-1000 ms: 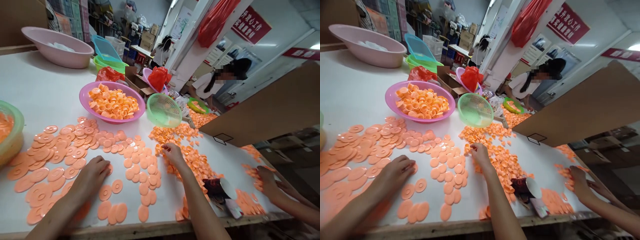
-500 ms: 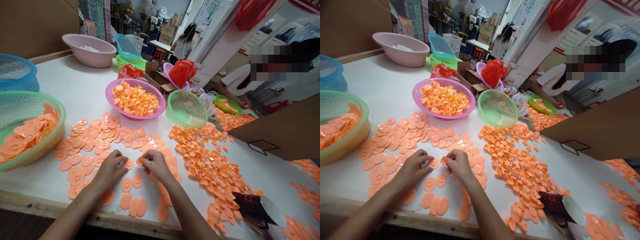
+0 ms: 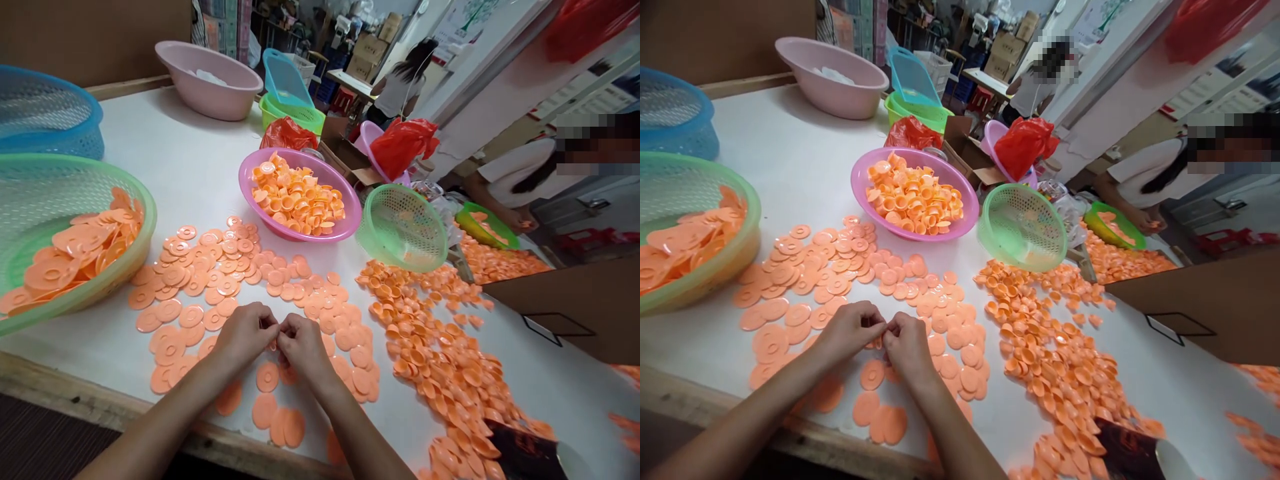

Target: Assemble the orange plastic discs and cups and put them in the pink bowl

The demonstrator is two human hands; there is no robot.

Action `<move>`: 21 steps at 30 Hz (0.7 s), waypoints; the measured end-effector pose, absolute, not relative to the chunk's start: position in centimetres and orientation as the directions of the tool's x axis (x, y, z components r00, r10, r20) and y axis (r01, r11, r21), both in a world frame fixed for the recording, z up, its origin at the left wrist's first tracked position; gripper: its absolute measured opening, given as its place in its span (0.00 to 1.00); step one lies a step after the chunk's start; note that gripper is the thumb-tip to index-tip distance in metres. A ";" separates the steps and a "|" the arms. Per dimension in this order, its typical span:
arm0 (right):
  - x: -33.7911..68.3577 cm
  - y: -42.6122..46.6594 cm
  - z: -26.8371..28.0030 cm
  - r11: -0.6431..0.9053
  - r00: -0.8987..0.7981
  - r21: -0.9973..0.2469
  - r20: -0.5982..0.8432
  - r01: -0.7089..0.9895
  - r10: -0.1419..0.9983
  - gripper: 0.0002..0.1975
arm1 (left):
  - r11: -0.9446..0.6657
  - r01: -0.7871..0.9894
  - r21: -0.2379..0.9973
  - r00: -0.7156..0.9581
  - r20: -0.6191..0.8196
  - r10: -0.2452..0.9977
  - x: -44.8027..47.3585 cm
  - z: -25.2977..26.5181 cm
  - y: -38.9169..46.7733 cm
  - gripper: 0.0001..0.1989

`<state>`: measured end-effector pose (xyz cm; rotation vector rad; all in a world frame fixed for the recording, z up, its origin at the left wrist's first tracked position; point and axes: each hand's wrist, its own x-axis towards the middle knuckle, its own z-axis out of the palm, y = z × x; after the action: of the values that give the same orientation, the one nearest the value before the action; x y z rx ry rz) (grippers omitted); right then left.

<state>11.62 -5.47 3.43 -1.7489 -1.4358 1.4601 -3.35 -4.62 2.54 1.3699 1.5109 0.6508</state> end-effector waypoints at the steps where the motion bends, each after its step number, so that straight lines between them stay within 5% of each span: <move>1: 11.5 -5.5 3.3 -0.376 -0.097 -0.835 -0.447 0.403 0.889 0.05 | 0.222 0.448 0.866 0.100 -0.296 0.950 -3.5 2.5 -4.6 0.08; 8: 11.0 -5.5 3.5 -0.302 -0.090 -0.824 -0.389 0.480 0.917 0.06 | 0.194 0.496 0.846 0.051 -0.251 0.967 -5.1 3.0 -5.7 0.15; 14: 10.0 -6.3 3.4 -0.028 -0.144 -0.721 -0.177 0.692 0.974 0.07 | 0.207 0.597 0.775 0.053 -0.295 0.954 -5.4 3.5 -6.2 0.16; 21: 9.9 -6.2 3.2 0.025 -0.192 -0.717 -0.153 0.697 0.969 0.07 | 0.301 0.485 0.821 0.054 -0.372 0.927 -5.0 3.5 -5.8 0.05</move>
<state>9.92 -6.24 3.16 -1.6948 -1.9297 0.9775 -4.98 -5.75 3.48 1.3287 1.5818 0.5612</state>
